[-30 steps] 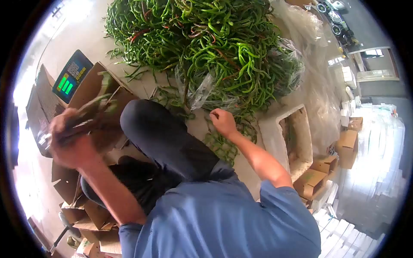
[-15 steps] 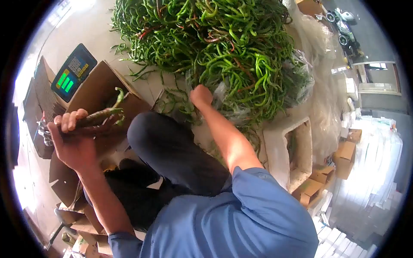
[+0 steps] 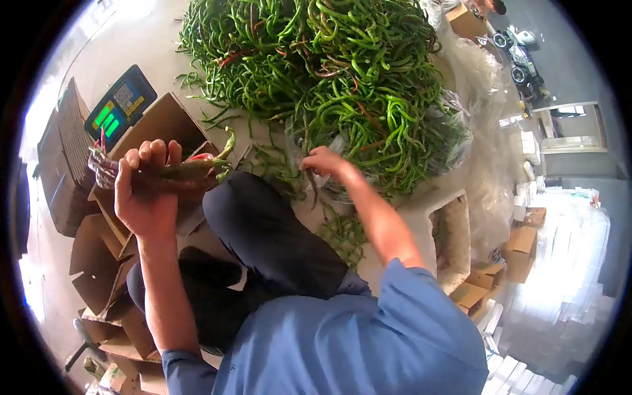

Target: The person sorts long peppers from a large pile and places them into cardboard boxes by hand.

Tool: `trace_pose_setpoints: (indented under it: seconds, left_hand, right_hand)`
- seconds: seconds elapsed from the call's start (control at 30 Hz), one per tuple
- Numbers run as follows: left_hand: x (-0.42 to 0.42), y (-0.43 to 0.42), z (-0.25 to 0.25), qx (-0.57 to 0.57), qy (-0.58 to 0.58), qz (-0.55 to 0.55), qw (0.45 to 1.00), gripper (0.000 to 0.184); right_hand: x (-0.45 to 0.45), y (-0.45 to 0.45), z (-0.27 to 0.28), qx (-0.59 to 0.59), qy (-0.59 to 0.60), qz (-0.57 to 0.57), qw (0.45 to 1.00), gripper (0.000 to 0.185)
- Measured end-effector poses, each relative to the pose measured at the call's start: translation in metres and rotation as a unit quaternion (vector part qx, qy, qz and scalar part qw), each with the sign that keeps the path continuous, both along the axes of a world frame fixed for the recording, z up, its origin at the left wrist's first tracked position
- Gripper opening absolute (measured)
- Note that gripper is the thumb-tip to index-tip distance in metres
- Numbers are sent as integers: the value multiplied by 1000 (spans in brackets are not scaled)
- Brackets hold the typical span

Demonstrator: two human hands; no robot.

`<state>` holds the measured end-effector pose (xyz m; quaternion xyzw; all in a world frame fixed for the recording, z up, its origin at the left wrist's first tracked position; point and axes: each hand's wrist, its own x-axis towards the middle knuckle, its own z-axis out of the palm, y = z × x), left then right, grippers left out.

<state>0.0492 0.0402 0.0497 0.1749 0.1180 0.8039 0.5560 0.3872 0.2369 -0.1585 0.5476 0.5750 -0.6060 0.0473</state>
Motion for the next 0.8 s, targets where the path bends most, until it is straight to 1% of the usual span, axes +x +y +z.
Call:
trace_pose_setpoints:
  seconds: [0.03,0.07,0.1,0.13,0.17,0.2,0.23,0.3,0.37,0.43,0.47,0.57,0.6,0.7,0.73,0.77,0.8]
  left_hand:
    - [2,0,-1,-5,-2,-7,1000,22]
    - [1,1,-6,3,-7,-21,1000,23]
    - [3,3,-8,2,-31,-32,999,23]
    - [7,6,-9,2,-54,-45,998,23]
    - [11,11,-10,5,-76,-58,995,24]
    - [14,15,-11,13,-107,-80,991,26]
    - [21,18,-9,0,-103,-81,991,26]
    - [32,22,-6,-27,-95,-79,992,26]
    - [42,24,-8,-41,-102,-87,990,21]
    - [51,23,-6,-55,-104,-99,988,18]
    - [50,23,-17,-1,-130,-135,982,24]
    - [55,19,-12,-47,-119,-124,984,28]
    - [56,20,-11,-15,-132,-142,981,43]
    - [63,14,6,-82,-97,-86,988,54]
    - [66,12,13,-89,-72,-71,991,61]
    - [66,12,14,-68,-64,-76,993,60]
    - [69,13,18,-81,-46,-66,993,58]
  right_hand:
    - [3,-10,44,7,30,-10,999,19]
    - [10,-15,70,-2,101,-54,993,16]
    - [18,-10,95,-19,127,-12,992,19]
    - [21,-9,125,-33,191,-17,981,26]
    - [21,-9,141,-26,265,-45,963,36]
    - [16,-11,166,-26,320,-72,944,38]
    - [8,-13,190,-24,374,-97,922,40]
    - [-3,-12,222,-10,404,-95,910,41]
    - [-16,-17,251,-8,413,-96,905,43]
    - [-26,-15,262,-12,428,-75,901,43]
    - [-30,-16,269,-27,436,-67,897,41]
    - [-44,-23,276,-32,438,-51,897,38]
    - [-49,-26,277,-33,444,-43,895,36]
    - [-67,-41,287,-19,424,-3,906,33]
    - [-77,-46,285,-15,438,23,899,31]
    - [-82,-53,293,33,387,70,919,29]
    - [-89,-60,300,109,324,121,932,28]
